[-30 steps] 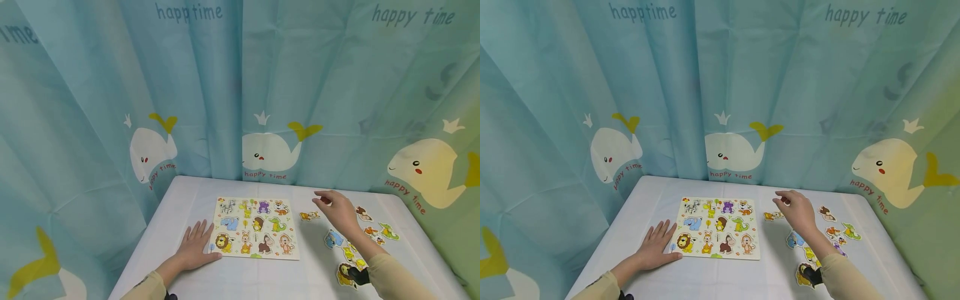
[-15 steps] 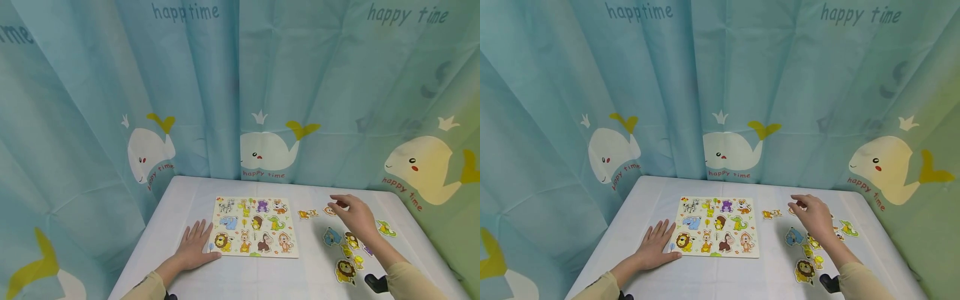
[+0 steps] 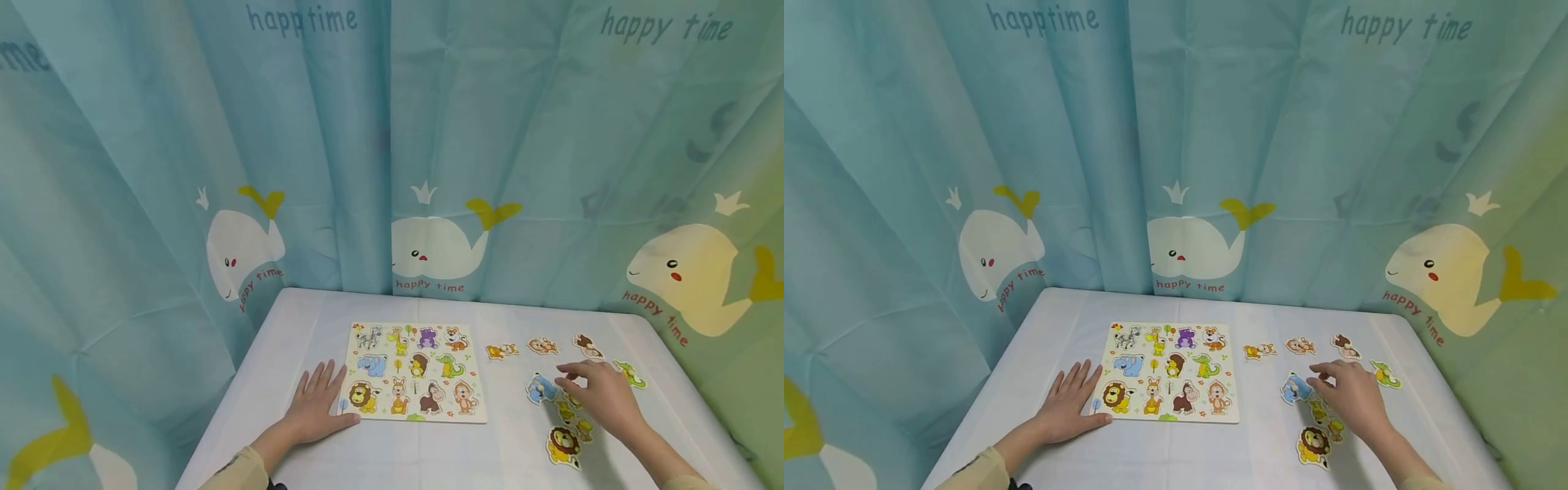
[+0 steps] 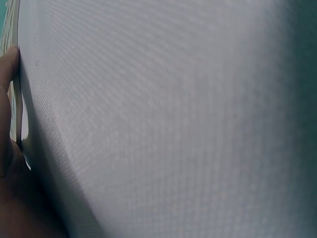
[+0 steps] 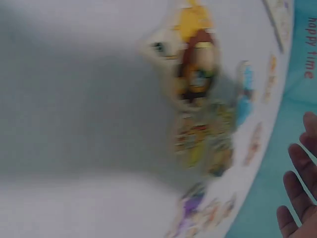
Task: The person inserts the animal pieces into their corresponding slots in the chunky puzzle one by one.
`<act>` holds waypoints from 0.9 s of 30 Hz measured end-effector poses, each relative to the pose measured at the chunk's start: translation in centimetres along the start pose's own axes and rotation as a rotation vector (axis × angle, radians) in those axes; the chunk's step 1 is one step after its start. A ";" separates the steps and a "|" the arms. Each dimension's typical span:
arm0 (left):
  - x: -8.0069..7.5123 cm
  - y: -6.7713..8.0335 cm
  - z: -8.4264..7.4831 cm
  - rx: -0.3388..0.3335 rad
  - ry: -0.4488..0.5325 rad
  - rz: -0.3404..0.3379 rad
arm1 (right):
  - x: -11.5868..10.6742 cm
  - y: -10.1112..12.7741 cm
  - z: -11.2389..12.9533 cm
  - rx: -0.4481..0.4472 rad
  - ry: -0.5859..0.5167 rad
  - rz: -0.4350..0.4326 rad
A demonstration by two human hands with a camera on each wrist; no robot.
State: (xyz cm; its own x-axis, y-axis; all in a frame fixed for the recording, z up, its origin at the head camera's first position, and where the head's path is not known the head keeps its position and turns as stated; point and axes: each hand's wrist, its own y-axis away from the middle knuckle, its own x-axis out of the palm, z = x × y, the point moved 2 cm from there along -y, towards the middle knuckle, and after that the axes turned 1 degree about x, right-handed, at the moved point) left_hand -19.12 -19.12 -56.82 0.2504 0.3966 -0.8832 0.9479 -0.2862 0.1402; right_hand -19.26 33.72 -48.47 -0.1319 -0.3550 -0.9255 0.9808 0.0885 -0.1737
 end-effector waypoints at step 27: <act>-0.3 0.2 -0.3 0.012 0.005 -0.003 | 2.5 5.6 -3.4 0.058 0.076 0.016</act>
State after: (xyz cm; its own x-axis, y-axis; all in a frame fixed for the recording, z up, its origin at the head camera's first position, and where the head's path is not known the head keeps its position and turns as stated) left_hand -19.00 -19.05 -56.36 0.2486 0.4020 -0.8812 0.9462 -0.2954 0.1321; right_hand -14.55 36.54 -52.89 -0.1242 -0.2817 -0.9514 0.9893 0.0392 -0.1407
